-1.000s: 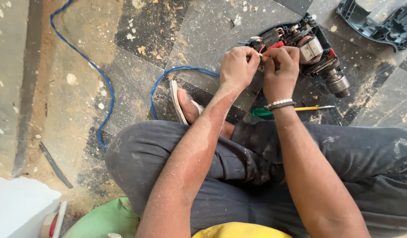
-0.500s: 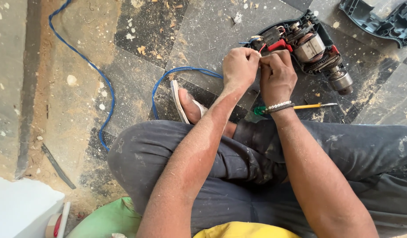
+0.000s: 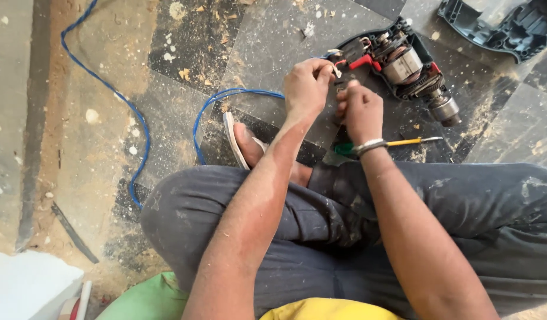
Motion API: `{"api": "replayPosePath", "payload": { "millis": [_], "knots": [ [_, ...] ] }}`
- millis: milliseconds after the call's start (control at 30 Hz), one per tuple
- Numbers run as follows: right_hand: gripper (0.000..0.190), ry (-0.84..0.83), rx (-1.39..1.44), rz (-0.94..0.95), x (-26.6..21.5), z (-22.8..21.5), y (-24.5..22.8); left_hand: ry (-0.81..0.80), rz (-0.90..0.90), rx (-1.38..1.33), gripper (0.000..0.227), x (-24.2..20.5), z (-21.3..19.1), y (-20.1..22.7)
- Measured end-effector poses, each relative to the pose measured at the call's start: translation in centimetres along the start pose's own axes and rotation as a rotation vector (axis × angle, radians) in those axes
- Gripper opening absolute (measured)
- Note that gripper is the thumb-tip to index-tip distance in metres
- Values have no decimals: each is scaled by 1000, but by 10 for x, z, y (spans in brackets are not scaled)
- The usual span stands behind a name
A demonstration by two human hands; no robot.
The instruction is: The recorder is disassembling and repairing the internal components and wiring of a handheld power drill while sitting on a floor.
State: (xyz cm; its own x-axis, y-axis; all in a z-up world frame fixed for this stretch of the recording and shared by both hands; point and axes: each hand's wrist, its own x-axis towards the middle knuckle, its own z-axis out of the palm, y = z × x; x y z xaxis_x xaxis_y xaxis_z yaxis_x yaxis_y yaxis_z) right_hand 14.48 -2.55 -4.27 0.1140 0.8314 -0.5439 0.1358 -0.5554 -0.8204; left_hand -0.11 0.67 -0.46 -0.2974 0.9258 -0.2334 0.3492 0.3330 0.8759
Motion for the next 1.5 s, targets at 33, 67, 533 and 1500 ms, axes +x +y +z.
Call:
{"api": "replayPosePath", "payload": {
  "millis": [33,67,533,1500],
  "knots": [
    [39,2,3,0,0,-1,-4,-2,2,2,14,-2,0,-3],
    [35,-62,165,113,3,-2,-9,-19,-10,-31,13,-2,1,-5],
    [19,-188,578,222,20,3,-8,-139,-68,26,12,-3,-8,10],
    [13,228,-170,-302,4,15,-25,-77,14,62,11,-8,-2,7]
  ]
}}
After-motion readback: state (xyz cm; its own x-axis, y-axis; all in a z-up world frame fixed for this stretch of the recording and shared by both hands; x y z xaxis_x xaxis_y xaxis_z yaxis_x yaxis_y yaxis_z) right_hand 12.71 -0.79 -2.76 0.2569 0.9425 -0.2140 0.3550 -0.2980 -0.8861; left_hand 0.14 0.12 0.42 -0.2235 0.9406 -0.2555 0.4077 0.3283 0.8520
